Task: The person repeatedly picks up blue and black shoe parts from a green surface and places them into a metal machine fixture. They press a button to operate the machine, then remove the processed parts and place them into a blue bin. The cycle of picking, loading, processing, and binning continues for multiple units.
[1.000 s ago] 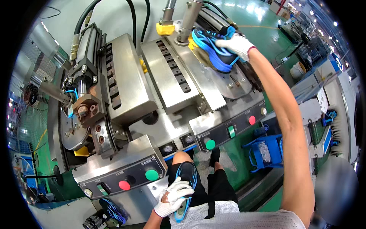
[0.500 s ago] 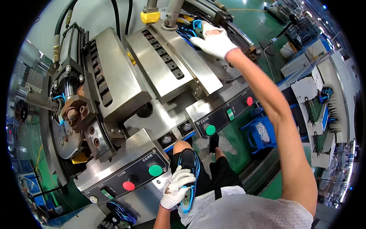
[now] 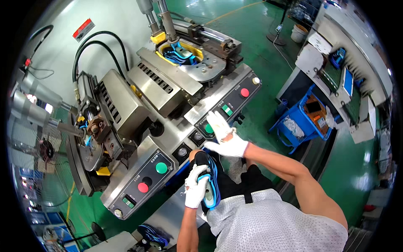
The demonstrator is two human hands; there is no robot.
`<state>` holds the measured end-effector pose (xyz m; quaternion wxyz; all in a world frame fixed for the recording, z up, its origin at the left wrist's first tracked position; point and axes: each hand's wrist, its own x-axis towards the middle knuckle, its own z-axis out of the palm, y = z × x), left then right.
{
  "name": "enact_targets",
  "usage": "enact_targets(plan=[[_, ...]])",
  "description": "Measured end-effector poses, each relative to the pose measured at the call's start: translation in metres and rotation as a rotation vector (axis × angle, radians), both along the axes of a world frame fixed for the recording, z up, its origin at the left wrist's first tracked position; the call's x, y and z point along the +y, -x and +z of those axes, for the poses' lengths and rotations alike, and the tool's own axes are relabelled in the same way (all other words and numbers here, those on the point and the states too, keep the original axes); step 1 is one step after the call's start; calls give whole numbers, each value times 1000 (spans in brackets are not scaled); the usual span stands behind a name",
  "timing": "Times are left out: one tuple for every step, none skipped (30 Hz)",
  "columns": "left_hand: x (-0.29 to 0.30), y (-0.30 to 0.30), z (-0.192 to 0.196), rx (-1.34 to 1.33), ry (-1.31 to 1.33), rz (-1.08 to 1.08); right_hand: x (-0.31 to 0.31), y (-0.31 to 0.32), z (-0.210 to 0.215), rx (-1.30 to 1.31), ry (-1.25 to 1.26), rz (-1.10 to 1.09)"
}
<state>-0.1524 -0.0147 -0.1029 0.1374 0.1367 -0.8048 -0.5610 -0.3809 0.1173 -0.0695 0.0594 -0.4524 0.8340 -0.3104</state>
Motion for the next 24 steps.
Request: enact_targets(plan=[[12, 7, 8, -23, -35, 53, 31, -16, 1, -120, 58, 16], [25, 17, 17, -45, -69, 104, 62, -33, 1, -237, 119, 31], [39, 23, 8, -62, -80, 213, 92, -55, 13, -361, 106, 19], [47, 33, 10, -9, -27, 162, 121, -75, 17, -488, 92, 4], [61, 47, 19, 24, -52, 129, 149, -94, 7, -469, 91, -8], [79, 61, 35, 56, -72, 101, 170, -111, -1, -451, 92, -15], [98, 73, 50, 92, 33, 99, 184, -123, 0, -427, 107, -36], [122, 87, 66, 133, 129, 90, 199, -131, -15, -255, 226, -17], [142, 101, 80, 179, 175, 42, 206, -133, -4, -303, 286, -156], [162, 112, 96, 288, 236, -30, 213, -133, 8, -349, 346, -291], [182, 124, 104, 388, 178, -142, 223, -135, 6, -354, 473, -405], [204, 136, 112, 475, 126, -178, 235, -128, 15, -243, 446, -482], [222, 146, 134, 483, 169, -298, 252, -128, 22, -260, 443, -544], [240, 155, 151, 512, 189, -426, 270, -133, 24, -273, 437, -632], [255, 167, 163, 598, 208, -536, 278, -132, 26, -264, 528, -728], [273, 176, 172, 693, 210, -654, 287, -131, 27, -250, 625, -826], [287, 182, 183, 708, 189, -692, 295, -128, 26, -238, 729, -908], [300, 188, 190, 726, 160, -740, 306, -121, 23, -232, 897, -986], [313, 187, 197, 771, 207, -769, 326, -112, 22, -235, 1099, -1051], [317, 188, 203, 800, 241, -790, 344, -99, 19, -263, 1337, -1062], [317, 189, 198, 811, 227, -845, 365, -86, 17, -291, 1571, -1051], [313, 190, 185, 807, 236, -887, 378, -57, 40, -31, 1532, -1143], [310, 190, 165, 762, 238, -896, 396, -32, 51, 85, 1498, -1228], [301, 187, 146, 711, 252, -889, 414, -5, 61, 182, 1461, -1298]])
